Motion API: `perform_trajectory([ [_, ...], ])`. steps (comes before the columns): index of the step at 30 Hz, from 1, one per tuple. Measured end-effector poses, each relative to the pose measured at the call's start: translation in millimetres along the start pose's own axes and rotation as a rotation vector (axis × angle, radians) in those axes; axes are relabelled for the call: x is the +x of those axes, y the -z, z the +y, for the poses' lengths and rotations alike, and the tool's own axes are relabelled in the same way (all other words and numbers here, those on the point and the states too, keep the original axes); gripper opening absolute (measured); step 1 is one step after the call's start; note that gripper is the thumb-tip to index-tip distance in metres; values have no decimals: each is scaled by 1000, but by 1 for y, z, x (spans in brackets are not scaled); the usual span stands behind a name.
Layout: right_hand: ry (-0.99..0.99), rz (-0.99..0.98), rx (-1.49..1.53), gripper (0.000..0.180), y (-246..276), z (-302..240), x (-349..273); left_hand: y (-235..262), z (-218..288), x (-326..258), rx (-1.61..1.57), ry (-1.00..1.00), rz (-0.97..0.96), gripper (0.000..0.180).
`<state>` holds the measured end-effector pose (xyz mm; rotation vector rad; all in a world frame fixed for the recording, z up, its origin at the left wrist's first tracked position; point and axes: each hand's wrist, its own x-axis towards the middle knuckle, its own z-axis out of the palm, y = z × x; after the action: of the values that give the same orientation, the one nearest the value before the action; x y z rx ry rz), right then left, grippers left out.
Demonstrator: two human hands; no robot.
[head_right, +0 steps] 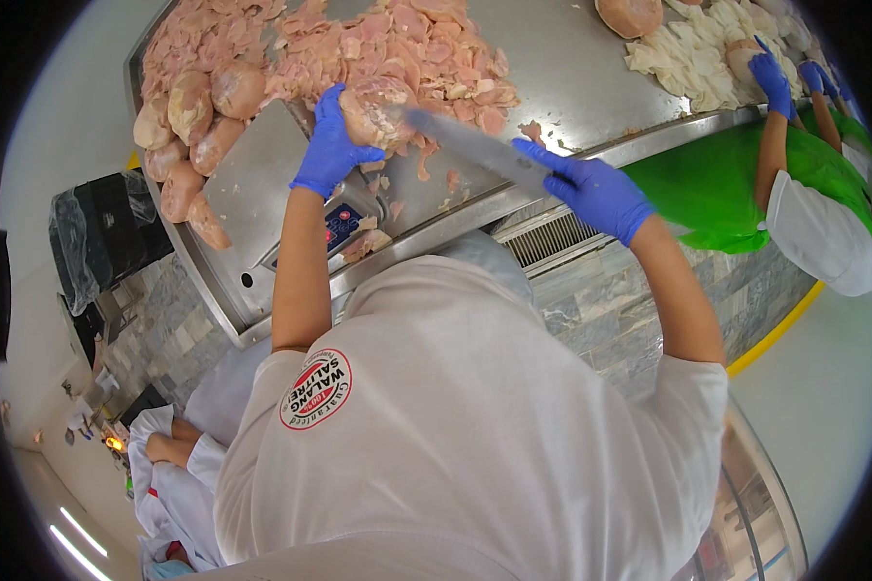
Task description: The person places raw meat pieces on a digital scale, trims fat and excess tissue with a knife, and sets trimmed pieces aside. The process is repeated for multiple pieces on a stainless steel worktable.
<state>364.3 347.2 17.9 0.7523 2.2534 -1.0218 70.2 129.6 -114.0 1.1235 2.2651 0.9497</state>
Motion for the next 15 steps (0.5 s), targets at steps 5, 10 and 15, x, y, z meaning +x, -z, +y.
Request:
perform_trajectory([
  [5, 237, 43, 103, 60, -13, 25, -2, 2, 3, 0, -27, 34, -3, 124],
  [10, 64, 52, 12, 58, -2, 15, 3, 1, 2, 1, 0, 29, -16, 125],
  [15, 276, 47, 136, 58, -13, 15, -8, -2, 2, 1, 40, 49, -4, 126],
])
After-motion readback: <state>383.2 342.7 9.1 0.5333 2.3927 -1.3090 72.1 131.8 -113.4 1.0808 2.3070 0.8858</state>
